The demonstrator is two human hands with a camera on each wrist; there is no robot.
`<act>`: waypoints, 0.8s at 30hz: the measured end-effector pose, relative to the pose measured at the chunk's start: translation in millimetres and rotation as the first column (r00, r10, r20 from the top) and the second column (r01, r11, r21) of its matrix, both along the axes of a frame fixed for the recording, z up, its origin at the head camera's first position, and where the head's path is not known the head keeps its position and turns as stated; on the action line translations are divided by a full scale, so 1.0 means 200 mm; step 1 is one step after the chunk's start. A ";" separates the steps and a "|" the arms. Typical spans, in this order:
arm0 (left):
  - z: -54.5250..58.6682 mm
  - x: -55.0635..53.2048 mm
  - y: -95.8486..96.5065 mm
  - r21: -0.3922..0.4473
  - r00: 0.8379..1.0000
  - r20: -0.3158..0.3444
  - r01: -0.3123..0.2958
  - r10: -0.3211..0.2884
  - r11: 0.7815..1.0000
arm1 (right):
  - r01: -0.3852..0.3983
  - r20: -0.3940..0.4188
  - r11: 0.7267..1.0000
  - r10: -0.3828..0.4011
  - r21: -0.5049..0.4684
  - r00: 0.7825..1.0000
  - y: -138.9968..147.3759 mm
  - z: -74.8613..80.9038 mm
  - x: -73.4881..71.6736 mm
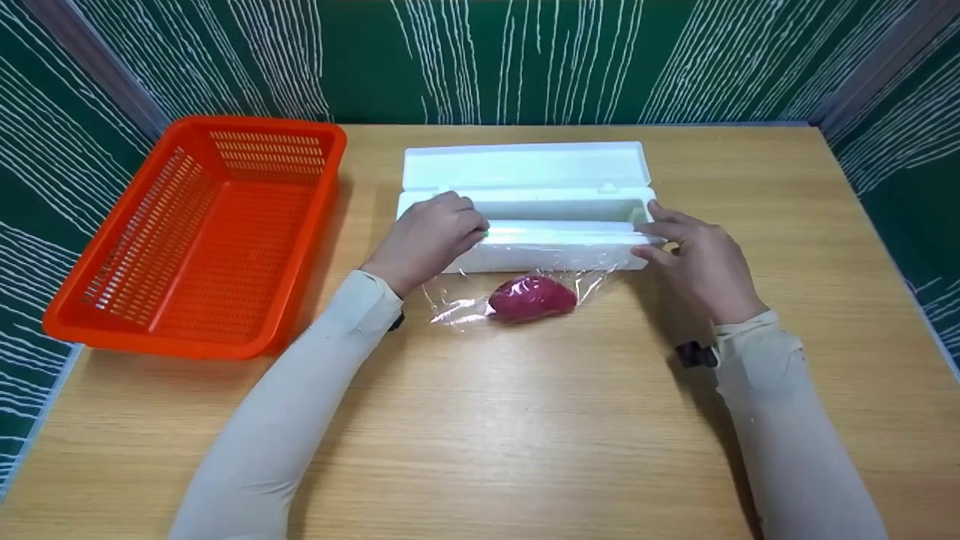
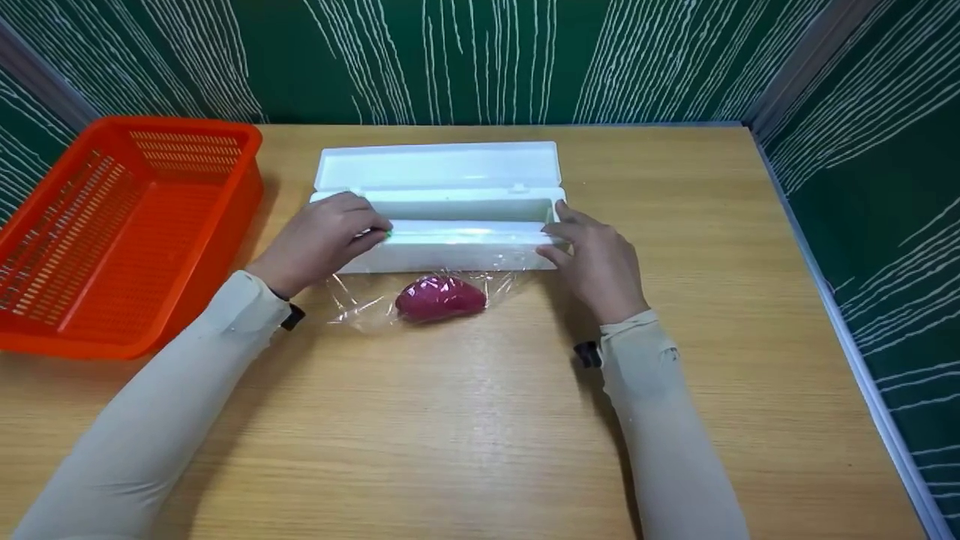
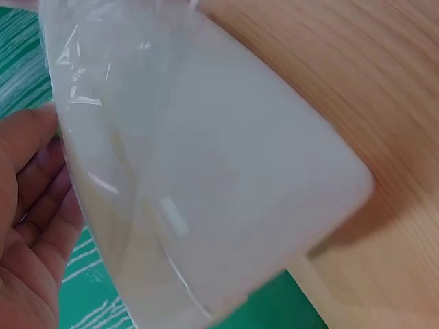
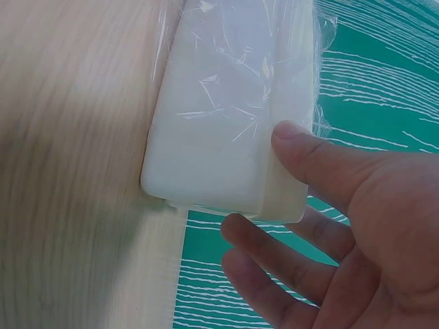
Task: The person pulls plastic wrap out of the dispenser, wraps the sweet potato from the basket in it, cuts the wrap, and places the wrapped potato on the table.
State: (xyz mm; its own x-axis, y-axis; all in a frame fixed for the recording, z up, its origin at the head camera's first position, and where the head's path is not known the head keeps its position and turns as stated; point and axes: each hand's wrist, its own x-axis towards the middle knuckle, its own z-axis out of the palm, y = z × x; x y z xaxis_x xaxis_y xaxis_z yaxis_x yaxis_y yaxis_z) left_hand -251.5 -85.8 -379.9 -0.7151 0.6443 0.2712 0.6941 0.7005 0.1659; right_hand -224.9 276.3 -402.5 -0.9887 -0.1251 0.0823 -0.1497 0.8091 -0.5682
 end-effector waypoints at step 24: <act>0.01 0.02 -0.13 0.012 0.999 0.045 -0.012 0.012 1.000 | -0.001 -0.037 1.000 0.001 0.005 0.999 0.00 0.00 0.00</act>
State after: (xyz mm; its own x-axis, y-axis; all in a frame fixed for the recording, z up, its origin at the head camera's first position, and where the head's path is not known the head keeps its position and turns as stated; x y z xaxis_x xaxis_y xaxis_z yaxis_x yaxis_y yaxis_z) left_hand -248.1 -112.6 -378.5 -0.7342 0.6324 0.2469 0.6775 0.7063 0.2054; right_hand -225.2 275.6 -403.1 -0.9849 -0.1265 0.1181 -0.1712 0.8116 -0.5586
